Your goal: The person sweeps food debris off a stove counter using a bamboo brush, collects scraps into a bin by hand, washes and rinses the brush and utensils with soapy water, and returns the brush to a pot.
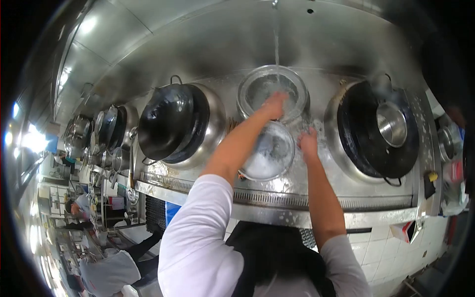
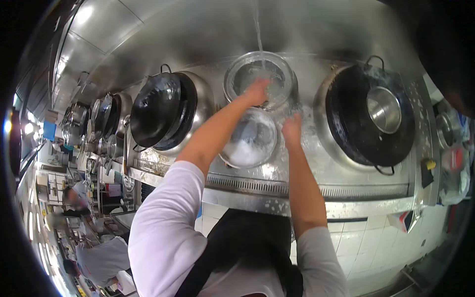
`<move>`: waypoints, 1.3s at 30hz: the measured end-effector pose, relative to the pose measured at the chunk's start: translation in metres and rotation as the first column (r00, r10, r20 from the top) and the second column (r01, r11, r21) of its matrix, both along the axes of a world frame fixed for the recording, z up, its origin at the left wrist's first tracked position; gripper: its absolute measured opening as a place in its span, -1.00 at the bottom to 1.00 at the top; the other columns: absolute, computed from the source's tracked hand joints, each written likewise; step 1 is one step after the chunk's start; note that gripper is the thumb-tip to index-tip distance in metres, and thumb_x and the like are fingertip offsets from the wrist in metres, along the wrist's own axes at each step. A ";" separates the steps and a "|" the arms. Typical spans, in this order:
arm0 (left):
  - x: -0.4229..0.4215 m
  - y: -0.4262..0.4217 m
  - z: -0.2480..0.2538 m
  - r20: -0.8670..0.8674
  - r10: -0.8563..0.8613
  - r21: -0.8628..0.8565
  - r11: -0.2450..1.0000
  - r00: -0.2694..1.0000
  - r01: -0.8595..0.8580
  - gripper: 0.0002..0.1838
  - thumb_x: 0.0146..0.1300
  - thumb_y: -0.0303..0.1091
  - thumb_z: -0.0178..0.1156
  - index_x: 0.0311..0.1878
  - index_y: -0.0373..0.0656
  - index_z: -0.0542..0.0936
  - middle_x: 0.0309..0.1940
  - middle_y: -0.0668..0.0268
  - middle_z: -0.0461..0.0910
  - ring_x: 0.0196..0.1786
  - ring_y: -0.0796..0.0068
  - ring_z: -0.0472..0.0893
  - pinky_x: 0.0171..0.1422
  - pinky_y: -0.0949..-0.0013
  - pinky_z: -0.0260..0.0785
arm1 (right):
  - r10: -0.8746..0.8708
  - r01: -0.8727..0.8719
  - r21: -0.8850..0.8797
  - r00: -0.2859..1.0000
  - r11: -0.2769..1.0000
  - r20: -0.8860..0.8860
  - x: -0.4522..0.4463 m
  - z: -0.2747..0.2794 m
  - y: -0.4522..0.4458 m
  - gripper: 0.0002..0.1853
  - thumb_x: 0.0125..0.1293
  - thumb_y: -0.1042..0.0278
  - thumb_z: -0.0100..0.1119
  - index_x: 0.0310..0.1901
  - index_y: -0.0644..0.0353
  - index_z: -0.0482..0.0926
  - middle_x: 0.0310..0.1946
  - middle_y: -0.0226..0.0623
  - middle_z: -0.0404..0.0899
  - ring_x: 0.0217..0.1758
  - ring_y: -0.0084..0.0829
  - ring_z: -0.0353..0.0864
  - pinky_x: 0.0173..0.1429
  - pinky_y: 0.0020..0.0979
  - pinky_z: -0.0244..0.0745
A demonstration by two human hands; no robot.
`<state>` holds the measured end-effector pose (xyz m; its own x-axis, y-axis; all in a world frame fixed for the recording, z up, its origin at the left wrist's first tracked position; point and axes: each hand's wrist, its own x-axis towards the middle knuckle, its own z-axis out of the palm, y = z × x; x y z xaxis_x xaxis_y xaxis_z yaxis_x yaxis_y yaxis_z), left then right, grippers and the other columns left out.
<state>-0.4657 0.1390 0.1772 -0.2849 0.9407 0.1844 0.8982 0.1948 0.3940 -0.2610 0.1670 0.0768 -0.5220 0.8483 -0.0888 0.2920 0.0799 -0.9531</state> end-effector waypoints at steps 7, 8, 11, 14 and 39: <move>-0.066 0.017 -0.060 -0.065 -0.239 -0.530 0.831 0.969 0.169 -0.26 -0.03 -0.43 0.30 0.32 0.01 0.34 0.32 0.08 0.28 0.18 0.03 0.47 0.27 0.11 0.31 | 0.033 -0.068 0.138 0.970 0.988 0.242 -0.021 0.089 -0.052 -0.71 0.29 0.36 0.04 -0.01 0.29 0.52 -0.07 0.01 0.56 0.03 0.04 0.52 0.10 -0.12 0.38; -0.069 0.027 -0.065 -0.100 -0.249 -0.674 0.729 0.963 0.119 -0.31 0.03 -0.39 0.26 0.32 0.02 0.34 0.30 0.10 0.31 0.16 0.04 0.48 0.24 0.10 0.33 | -0.002 -0.043 0.204 0.977 0.978 0.214 -0.020 0.085 -0.053 -0.71 0.28 0.37 0.07 -0.01 0.30 0.52 -0.07 0.03 0.55 0.01 0.05 0.52 0.09 -0.13 0.39; -0.077 0.019 -0.095 -0.074 -0.236 -0.676 0.726 0.969 0.125 -0.45 0.14 -0.31 0.18 0.26 0.01 0.40 0.21 0.12 0.42 0.11 0.03 0.52 0.17 0.09 0.36 | -0.080 0.008 0.292 0.969 0.956 0.235 -0.018 0.085 -0.056 -0.72 0.27 0.39 0.09 -0.02 0.30 0.51 -0.10 0.03 0.56 -0.01 0.03 0.53 0.06 -0.14 0.41; -0.074 0.001 -0.061 -0.087 -0.166 -0.376 0.919 0.982 0.122 -0.61 0.22 -0.25 0.11 0.12 -0.06 0.50 0.06 0.13 0.53 0.05 0.02 0.55 0.11 0.06 0.37 | -0.051 -0.033 0.292 0.960 0.956 0.275 -0.020 0.083 -0.055 -0.74 0.28 0.40 0.06 -0.03 0.28 0.52 -0.09 0.03 0.56 0.00 0.03 0.52 0.07 -0.14 0.40; -0.153 -0.023 0.033 0.968 0.035 0.149 0.717 0.249 -0.681 -0.68 0.44 -0.05 -0.06 -0.12 -0.11 0.48 -0.52 0.49 0.33 -0.54 0.67 0.27 -0.46 0.49 0.28 | -0.182 0.034 0.332 0.886 0.943 0.426 -0.017 0.083 -0.057 -0.69 0.22 0.29 0.18 -0.07 0.30 0.53 -0.13 0.07 0.57 -0.05 0.06 0.56 0.02 -0.07 0.44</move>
<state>-0.6187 0.1161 0.2103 -0.8385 0.5361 -0.0980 -0.1806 -0.1036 0.9781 -0.2780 0.1101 0.1595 -0.3929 0.9194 -0.0155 0.7018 0.2890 -0.6511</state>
